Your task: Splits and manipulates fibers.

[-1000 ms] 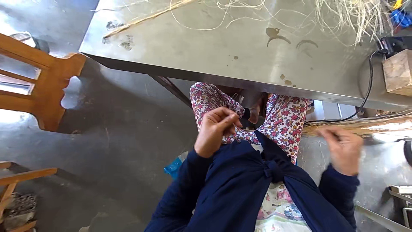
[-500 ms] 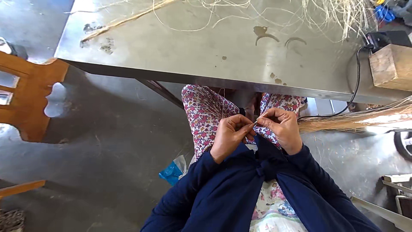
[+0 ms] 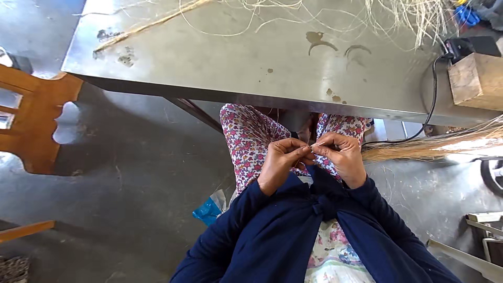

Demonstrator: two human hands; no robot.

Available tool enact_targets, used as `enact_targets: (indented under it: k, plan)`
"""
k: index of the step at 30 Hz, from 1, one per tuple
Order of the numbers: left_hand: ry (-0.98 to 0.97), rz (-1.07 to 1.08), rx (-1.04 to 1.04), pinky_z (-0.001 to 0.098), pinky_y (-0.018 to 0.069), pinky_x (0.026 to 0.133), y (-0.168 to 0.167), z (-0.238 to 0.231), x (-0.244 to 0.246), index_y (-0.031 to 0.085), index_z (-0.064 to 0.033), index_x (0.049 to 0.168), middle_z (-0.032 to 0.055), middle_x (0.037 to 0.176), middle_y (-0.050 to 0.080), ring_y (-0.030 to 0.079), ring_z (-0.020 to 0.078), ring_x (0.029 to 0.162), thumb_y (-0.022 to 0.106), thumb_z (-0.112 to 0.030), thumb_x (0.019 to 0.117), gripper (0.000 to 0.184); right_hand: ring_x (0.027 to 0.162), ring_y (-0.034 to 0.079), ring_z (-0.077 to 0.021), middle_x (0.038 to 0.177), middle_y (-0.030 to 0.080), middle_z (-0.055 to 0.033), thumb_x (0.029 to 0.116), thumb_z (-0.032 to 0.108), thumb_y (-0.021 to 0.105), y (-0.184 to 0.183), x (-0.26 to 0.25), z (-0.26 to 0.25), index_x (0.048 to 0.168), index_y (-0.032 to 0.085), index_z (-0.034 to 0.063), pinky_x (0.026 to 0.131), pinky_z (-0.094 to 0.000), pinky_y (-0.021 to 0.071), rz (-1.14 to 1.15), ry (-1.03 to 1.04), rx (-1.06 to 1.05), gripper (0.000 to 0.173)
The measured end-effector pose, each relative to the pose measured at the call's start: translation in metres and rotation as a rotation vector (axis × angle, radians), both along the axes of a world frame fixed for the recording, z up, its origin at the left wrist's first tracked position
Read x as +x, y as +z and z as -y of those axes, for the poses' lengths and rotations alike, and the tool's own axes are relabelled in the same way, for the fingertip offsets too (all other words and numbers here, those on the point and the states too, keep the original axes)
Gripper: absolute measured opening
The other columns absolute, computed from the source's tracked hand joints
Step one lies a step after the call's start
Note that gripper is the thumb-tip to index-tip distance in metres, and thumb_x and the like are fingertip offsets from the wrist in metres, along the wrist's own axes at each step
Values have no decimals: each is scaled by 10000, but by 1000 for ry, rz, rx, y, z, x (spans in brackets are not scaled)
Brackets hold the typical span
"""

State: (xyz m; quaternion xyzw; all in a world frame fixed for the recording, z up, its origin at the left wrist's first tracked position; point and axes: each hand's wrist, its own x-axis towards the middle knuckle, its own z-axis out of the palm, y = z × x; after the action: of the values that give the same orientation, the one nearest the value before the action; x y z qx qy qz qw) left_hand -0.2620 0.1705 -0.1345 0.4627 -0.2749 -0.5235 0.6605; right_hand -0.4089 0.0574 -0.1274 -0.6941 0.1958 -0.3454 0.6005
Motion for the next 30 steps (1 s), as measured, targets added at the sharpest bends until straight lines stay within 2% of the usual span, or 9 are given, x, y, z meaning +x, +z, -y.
enact_targets:
  k: [6, 11, 17, 20, 22, 23, 25, 26, 30]
  plan:
    - [77, -379, 9, 251, 606, 811, -5, -7, 14, 710, -166, 1005, 39, 1059, 757, 736, 109, 911, 471, -148, 1087, 253, 842, 695, -79, 979, 728, -7, 918, -22, 682, -4, -3, 4, 948, 740, 77, 756, -246, 608, 120, 11, 152, 119]
    - [36, -548, -68, 182, 557, 704, -31, -22, 36, 675, -219, 929, -60, 819, 637, 634, 36, 737, 428, -187, 1086, 294, 807, 719, -108, 1053, 757, -62, 1025, 93, 556, -3, -8, 11, 979, 742, 145, 713, -246, 606, 309, 73, 492, 198]
    - [100, -583, 6, 85, 360, 447, -74, -57, 80, 616, -203, 898, -111, 699, 523, 423, -54, 497, 385, -139, 1064, 292, 792, 734, -89, 989, 759, -14, 1085, 170, 474, 6, -20, 23, 1027, 727, 178, 710, -227, 622, 370, 58, 601, 260]
    - [311, -141, 303, 95, 398, 469, -90, -92, 115, 641, -175, 935, -104, 717, 576, 460, -45, 514, 423, -108, 1070, 265, 785, 744, -121, 978, 759, -39, 1078, 118, 461, 8, -24, 30, 1028, 711, 159, 704, -263, 637, 339, -25, 500, 257]
    - [416, 512, 719, 218, 504, 549, -88, -120, 141, 678, -106, 988, -25, 777, 657, 578, 60, 603, 577, -132, 1039, 117, 787, 754, -150, 980, 765, -68, 1068, 87, 464, 8, -24, 31, 1025, 696, 137, 706, -289, 646, 320, -58, 413, 241]
    - [400, 796, 954, 460, 573, 701, -77, -130, 151, 719, -13, 1045, 146, 906, 713, 676, 267, 784, 648, -152, 1011, 159, 791, 758, -163, 983, 766, -79, 1064, 75, 469, 8, -23, 30, 1027, 692, 127, 708, -297, 649, 315, -66, 376, 232]
    - [394, 1010, 1208, 850, 279, 1012, -54, -142, 159, 687, 105, 1157, 428, 1240, 588, 451, 651, 1276, 675, -148, 973, 312, 789, 763, -176, 984, 768, -91, 1057, 61, 475, 9, -19, 27, 1028, 685, 120, 702, -305, 652, 295, -76, 323, 220]
    - [433, 1067, 1186, 872, 187, 1049, -41, -144, 158, 676, 118, 1156, 455, 1295, 537, 340, 691, 1344, 659, -162, 978, 332, 791, 764, -181, 987, 769, -92, 1055, 58, 478, 9, -17, 26, 1030, 682, 121, 701, -308, 652, 283, -77, 299, 215]
    - [559, 1196, 557, 610, 473, 1010, 14, -104, 118, 712, 109, 1046, 303, 1176, 686, 650, 448, 1141, 651, -147, 990, 270, 798, 766, -180, 1005, 769, -83, 1044, 40, 503, 9, -5, 19, 1034, 681, 119, 710, -315, 656, 252, -61, 219, 195]
